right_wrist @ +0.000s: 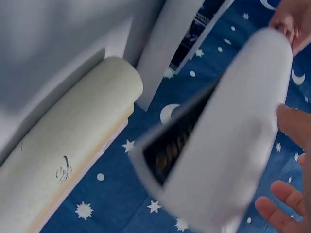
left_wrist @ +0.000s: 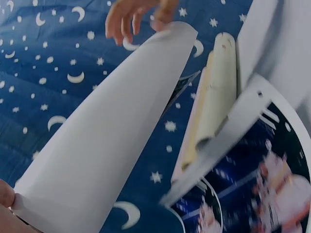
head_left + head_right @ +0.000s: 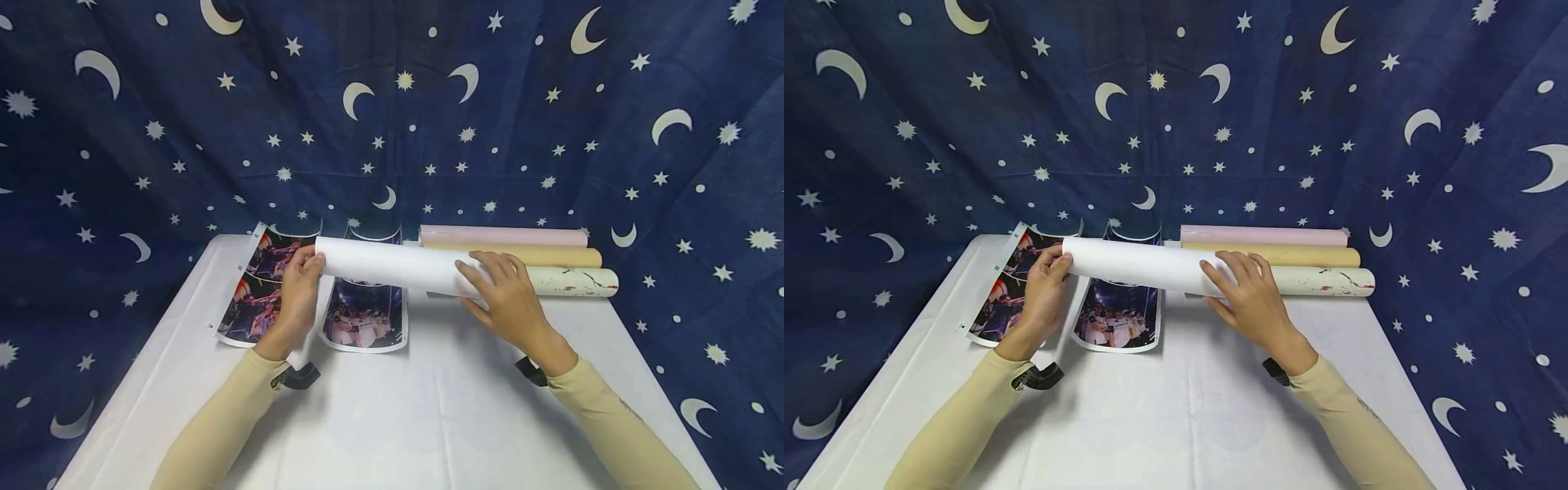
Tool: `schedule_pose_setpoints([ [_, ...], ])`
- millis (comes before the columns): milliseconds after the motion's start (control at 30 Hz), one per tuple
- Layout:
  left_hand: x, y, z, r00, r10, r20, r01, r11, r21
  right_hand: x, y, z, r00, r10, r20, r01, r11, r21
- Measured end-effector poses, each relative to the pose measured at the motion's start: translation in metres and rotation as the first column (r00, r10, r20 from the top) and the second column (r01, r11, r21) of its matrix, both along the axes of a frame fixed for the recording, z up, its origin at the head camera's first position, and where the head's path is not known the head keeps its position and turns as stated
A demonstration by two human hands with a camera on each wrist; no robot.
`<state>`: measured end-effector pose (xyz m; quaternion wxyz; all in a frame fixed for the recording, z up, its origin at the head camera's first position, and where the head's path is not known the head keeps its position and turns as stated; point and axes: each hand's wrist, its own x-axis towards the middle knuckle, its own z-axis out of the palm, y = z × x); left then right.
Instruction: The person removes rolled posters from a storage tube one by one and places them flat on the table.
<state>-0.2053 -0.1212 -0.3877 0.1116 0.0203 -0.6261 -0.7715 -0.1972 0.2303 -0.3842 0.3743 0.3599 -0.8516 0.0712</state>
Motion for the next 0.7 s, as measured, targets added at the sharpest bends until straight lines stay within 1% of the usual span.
schedule_pose_setpoints([
  [133, -0.001, 0.015, 0.005, 0.999, -0.038, -0.022, 0.038, 0.999, 0.006, 0.004, -0.003, -0.003, 0.998, -0.060, -0.008, 0.061, 0.993, 0.100],
  [333, -0.001, 0.031, 0.006, 0.996, -0.080, -0.038, 0.081, 0.997, 0.018, 0.004, 0.001, -0.007, 0.992, -0.120, -0.024, 0.122, 0.979, 0.162],
  [533, 0.000, 0.039, 0.005, 0.993, -0.112, -0.034, 0.113, 0.993, 0.025, 0.003, 0.006, -0.012, 0.990, -0.131, -0.054, 0.138, 0.978, 0.157],
  [633, 0.000, 0.041, 0.006, 0.993, -0.117, -0.018, 0.118, 0.993, 0.027, 0.002, 0.008, -0.016, 0.993, -0.119, -0.026, 0.122, 0.984, 0.132],
  [700, 0.000, 0.042, 0.007, 0.991, -0.130, -0.010, 0.130, 0.991, 0.026, 0.002, 0.009, -0.020, 0.993, -0.115, 0.014, 0.112, 0.988, 0.105],
])
